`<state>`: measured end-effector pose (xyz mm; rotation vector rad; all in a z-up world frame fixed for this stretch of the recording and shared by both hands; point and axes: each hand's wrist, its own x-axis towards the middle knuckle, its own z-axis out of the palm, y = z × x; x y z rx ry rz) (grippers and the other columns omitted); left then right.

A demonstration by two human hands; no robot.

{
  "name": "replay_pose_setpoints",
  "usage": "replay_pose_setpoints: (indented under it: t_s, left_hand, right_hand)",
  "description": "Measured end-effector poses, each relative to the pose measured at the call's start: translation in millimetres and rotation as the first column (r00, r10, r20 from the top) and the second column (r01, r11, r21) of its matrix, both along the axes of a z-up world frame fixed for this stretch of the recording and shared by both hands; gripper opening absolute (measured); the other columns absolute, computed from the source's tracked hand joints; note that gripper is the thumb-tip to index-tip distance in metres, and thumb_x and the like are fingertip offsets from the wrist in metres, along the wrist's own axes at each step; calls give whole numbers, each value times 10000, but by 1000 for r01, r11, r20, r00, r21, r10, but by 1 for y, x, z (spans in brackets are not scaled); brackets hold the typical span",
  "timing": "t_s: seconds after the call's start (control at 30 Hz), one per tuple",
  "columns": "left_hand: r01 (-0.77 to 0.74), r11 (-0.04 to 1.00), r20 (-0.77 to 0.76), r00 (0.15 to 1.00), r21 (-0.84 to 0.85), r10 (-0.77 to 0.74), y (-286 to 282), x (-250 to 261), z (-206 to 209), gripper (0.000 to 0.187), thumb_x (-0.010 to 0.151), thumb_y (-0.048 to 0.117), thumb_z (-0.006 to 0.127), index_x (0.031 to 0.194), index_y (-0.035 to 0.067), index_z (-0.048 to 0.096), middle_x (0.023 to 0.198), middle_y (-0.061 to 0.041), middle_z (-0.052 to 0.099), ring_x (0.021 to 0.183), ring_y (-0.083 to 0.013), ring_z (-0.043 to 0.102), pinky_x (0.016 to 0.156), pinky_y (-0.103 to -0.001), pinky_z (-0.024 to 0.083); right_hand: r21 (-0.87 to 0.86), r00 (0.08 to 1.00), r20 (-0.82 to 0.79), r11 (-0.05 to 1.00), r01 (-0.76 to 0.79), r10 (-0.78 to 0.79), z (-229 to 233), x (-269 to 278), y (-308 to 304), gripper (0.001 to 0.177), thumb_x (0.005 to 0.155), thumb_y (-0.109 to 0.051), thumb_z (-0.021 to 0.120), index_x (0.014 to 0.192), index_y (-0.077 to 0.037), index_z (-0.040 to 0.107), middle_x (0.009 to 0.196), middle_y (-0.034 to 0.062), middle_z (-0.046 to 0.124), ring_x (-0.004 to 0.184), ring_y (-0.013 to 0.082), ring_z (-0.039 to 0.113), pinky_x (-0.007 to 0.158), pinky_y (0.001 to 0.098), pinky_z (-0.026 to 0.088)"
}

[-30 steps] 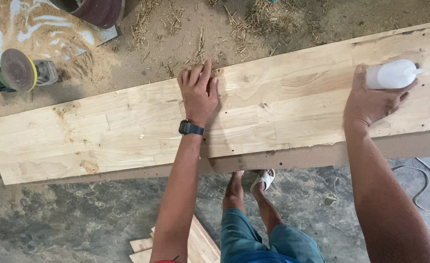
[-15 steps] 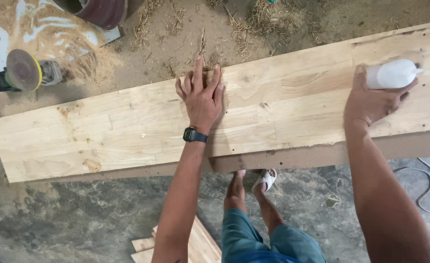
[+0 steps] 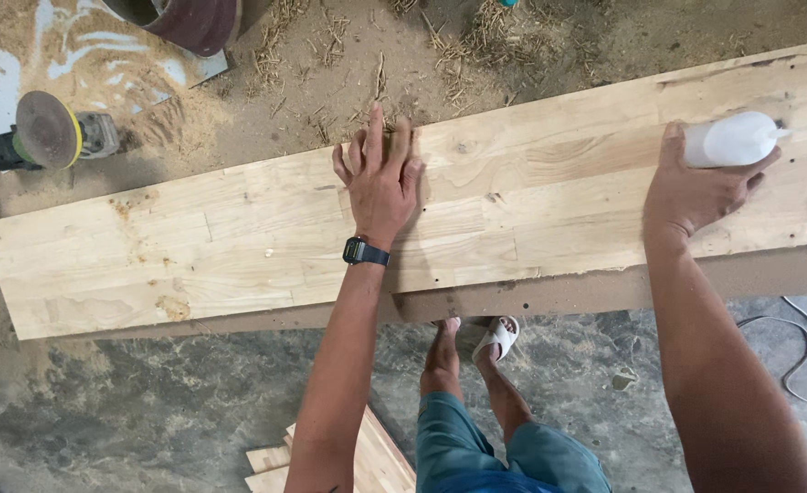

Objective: The person applies glue from a white bottle along the seams of a long wooden plank. They use their left hand to spread the glue and press the seams together while moving along the length of the plank.

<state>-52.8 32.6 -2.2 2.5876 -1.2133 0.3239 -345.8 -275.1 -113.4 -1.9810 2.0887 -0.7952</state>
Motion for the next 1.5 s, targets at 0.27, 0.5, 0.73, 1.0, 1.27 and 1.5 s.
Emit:
replay_pose_setpoints:
  t_s: [0.27,0.5,0.73,1.0,1.27,1.5]
  left_hand:
    - [48,998,-67,997,49,-44,-1,-3,1,418,1075,595,436,1441,497,613,1705,-73,184,1486,-375,381,1188,-672,222]
    - [19,999,-18,1000,-36,-20,-2,-4,3,412,1079,592,418,1388,478,666,1677,-102,267,1439,-385,436,1166,-641,264]
    - [-21,999,-43,999,-26,20,-1,-5,3,472,1033,616,525,1463,445,619,1698,-85,229,1452,-364,431,1199,-605,223]
    - [-52,998,-64,996,28,54,-1,-3,2,582,985,599,628,1528,401,553,1711,-101,188,1458,-387,423,1199,-627,245]
    - [-38,996,-77,996,82,45,-2,-4,5,505,1046,614,547,1537,506,503,1729,-93,118,1504,-404,377,1180,-698,244]
    - [-82,993,-63,994,83,88,-1,-3,0,630,1028,720,491,1597,464,408,1736,-114,124,1509,-402,414,1236,-669,218]
  right_hand:
    - [-83,1000,10,996,-15,15,-9,-3,-4,1258,888,-619,1213,1527,-99,262,1319,172,671,1087,383,751,916,501,600]
    - [-102,1000,10,995,-17,18,2,0,0,1237,861,-611,1203,1508,-64,301,1281,220,690,1095,458,719,948,532,554]
    - [-60,999,43,998,-14,16,-1,-2,2,1244,906,-621,1191,1542,-100,257,1326,224,664,1127,430,719,959,538,568]
    - [-80,998,53,996,-27,31,1,0,2,1211,873,-553,1216,1512,-99,293,1291,195,673,1079,417,738,900,531,590]
    - [-75,1000,-8,997,14,-14,-10,-4,-5,1268,860,-662,1202,1531,-100,284,1295,206,677,1083,427,731,940,504,571]
    - [-89,999,49,996,-12,16,-3,0,-2,1246,869,-581,1230,1524,-89,291,1335,218,672,1137,433,729,961,521,580]
